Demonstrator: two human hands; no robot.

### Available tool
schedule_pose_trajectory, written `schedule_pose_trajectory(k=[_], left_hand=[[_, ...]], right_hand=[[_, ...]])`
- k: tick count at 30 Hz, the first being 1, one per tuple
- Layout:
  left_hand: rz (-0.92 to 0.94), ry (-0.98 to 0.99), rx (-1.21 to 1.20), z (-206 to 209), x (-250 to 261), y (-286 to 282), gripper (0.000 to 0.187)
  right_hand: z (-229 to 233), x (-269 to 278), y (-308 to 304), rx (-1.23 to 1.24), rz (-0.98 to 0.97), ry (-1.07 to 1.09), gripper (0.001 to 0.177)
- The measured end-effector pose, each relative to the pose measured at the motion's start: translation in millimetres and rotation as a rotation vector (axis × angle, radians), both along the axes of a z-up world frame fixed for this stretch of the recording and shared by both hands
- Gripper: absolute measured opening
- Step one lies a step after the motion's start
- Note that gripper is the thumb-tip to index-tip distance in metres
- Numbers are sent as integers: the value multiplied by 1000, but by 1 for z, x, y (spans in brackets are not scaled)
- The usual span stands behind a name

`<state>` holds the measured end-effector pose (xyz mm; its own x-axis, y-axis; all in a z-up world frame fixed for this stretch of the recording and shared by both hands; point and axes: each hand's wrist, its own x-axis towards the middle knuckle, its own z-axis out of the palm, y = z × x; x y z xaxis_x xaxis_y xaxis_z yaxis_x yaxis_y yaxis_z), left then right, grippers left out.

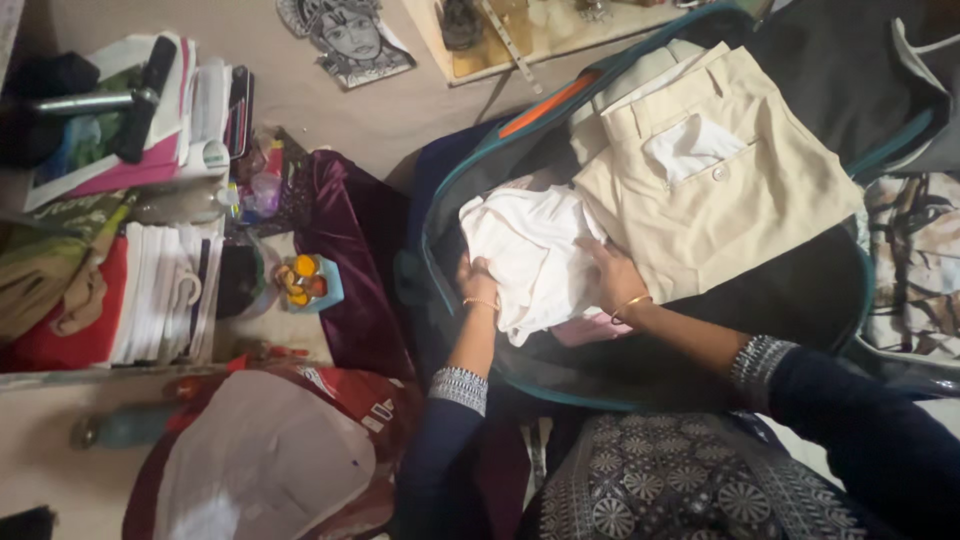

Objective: The person packs various clothes into a large blue and orange travel bag and a smaller grey organizer by hand, placing items like shirts, pants, and small garments inside.

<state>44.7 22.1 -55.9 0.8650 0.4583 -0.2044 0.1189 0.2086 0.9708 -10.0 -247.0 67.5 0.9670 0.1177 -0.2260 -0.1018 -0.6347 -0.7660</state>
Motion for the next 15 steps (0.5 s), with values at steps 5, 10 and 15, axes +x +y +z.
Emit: schedule_pose_trajectory(k=[5,10,15], left_hand=[[-176,-91,-409,45,5,-12,54],[-276,239,-27,-3,31,-27,67],[-10,194,655,59,5,-34,94]], right_hand=[[1,-7,-14,40,54,-504,71],[-6,7,-17,-115,145,-212,77],[29,-12,2,-515,229,-307,75]])
